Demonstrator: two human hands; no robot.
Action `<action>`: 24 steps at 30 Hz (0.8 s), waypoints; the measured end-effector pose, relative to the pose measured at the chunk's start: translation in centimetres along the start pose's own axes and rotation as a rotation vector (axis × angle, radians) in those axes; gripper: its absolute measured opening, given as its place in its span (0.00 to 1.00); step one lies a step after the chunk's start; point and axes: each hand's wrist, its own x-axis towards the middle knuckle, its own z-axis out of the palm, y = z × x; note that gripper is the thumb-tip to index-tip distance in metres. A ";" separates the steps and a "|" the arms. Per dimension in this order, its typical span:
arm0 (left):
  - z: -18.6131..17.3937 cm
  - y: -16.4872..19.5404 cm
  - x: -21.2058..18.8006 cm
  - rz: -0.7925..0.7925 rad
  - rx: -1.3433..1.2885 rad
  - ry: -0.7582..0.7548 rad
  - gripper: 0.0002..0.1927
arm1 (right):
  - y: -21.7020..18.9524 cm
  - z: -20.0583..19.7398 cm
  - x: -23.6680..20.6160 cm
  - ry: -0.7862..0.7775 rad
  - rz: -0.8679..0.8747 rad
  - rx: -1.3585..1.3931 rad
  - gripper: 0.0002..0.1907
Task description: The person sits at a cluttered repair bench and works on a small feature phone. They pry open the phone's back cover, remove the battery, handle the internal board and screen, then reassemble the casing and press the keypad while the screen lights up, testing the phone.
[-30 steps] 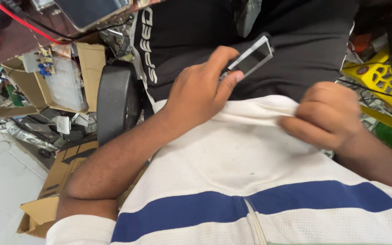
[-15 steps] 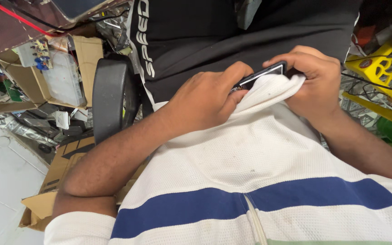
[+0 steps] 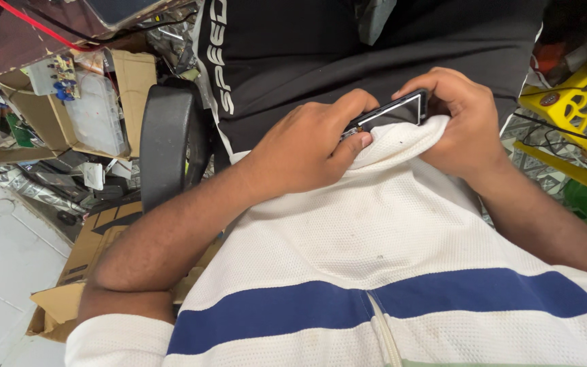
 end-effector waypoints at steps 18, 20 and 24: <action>-0.2 -0.3 0.1 0.009 0.016 -0.009 0.13 | 1.1 1.3 0.4 -0.062 0.045 0.060 0.20; -0.1 -0.3 0.1 0.030 0.035 0.000 0.13 | 1.2 1.3 0.3 -0.049 0.039 0.020 0.18; 0.1 -0.4 0.1 -0.020 0.038 -0.039 0.16 | 1.0 1.3 0.0 0.020 0.003 -0.109 0.17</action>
